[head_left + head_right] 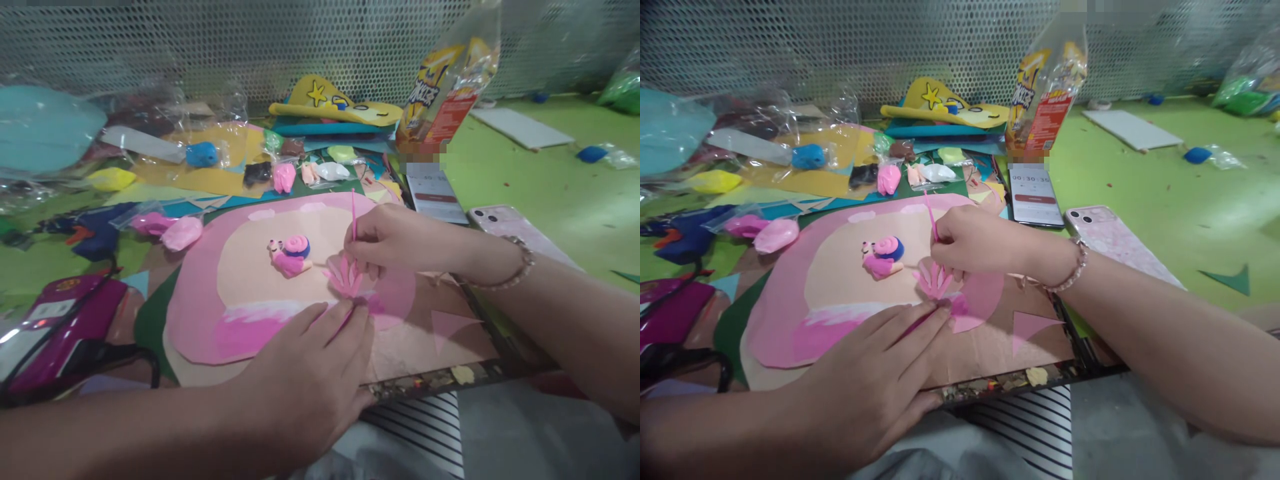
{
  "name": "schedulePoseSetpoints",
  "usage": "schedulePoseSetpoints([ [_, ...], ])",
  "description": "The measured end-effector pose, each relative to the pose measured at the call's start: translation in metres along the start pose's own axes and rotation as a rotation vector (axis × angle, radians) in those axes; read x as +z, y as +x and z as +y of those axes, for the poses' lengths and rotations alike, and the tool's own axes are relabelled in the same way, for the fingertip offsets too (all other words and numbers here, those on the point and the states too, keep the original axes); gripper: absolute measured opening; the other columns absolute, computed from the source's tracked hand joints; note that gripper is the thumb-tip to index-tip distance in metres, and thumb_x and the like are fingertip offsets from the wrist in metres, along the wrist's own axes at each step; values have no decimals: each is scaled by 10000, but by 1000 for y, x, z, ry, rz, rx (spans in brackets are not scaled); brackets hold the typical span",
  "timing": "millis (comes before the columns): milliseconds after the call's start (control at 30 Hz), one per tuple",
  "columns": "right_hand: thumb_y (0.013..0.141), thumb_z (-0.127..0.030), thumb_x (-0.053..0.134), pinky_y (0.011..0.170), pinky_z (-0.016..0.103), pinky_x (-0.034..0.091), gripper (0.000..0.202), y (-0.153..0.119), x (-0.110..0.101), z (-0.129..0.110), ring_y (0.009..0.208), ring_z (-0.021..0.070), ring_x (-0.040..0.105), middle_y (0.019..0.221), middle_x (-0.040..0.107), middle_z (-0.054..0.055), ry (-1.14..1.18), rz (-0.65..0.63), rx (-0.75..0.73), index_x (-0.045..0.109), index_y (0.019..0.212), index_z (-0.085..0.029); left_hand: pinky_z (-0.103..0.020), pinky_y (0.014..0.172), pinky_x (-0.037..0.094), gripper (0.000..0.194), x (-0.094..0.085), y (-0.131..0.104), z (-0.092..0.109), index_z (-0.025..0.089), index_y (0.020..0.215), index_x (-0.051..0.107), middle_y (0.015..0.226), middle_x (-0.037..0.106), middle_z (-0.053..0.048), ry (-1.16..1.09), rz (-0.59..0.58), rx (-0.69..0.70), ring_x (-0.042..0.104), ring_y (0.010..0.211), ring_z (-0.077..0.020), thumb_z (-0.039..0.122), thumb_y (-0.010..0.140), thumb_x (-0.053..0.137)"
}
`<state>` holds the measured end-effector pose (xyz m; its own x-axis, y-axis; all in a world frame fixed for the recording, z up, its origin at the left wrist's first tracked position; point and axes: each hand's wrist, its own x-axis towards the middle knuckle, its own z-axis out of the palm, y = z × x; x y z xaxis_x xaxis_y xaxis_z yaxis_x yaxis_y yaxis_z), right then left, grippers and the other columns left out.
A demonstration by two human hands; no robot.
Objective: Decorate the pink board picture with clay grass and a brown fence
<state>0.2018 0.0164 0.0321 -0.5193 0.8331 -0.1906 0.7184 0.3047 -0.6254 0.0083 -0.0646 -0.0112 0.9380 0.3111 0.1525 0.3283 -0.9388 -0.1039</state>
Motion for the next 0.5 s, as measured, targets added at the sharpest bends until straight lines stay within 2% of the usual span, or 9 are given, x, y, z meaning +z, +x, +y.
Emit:
schedulePoseSetpoints([
  [167, 775, -131, 490, 423, 197, 400, 237, -2, 1, -4, 494, 114, 588, 533, 632, 23, -75, 11, -41, 587, 559, -144, -412, 927, 416, 490, 0, 0, 1, 31, 1247, 498, 1295, 524, -179, -3, 5, -10, 492, 1154, -309, 386, 945, 345],
  [367, 779, -155, 469, 414, 175, 411, 240, -2, 1, -2, 478, 105, 598, 513, 619, 11, -29, 2, 14, 583, 568, -148, -421, 934, 408, 489, 3, -1, 0, 24, 1247, 493, 1310, 506, -187, -7, 5, -2, 470, 1176, -321, 380, 947, 345],
  [500, 780, -163, 483, 413, 178, 390, 251, -2, 1, -4, 484, 104, 588, 523, 624, 15, -76, 6, -22, 577, 547, -148, -422, 944, 400, 494, 4, -2, 1, 28, 1248, 494, 1299, 516, -182, -16, 10, -3, 478, 1166, -317, 390, 945, 350],
])
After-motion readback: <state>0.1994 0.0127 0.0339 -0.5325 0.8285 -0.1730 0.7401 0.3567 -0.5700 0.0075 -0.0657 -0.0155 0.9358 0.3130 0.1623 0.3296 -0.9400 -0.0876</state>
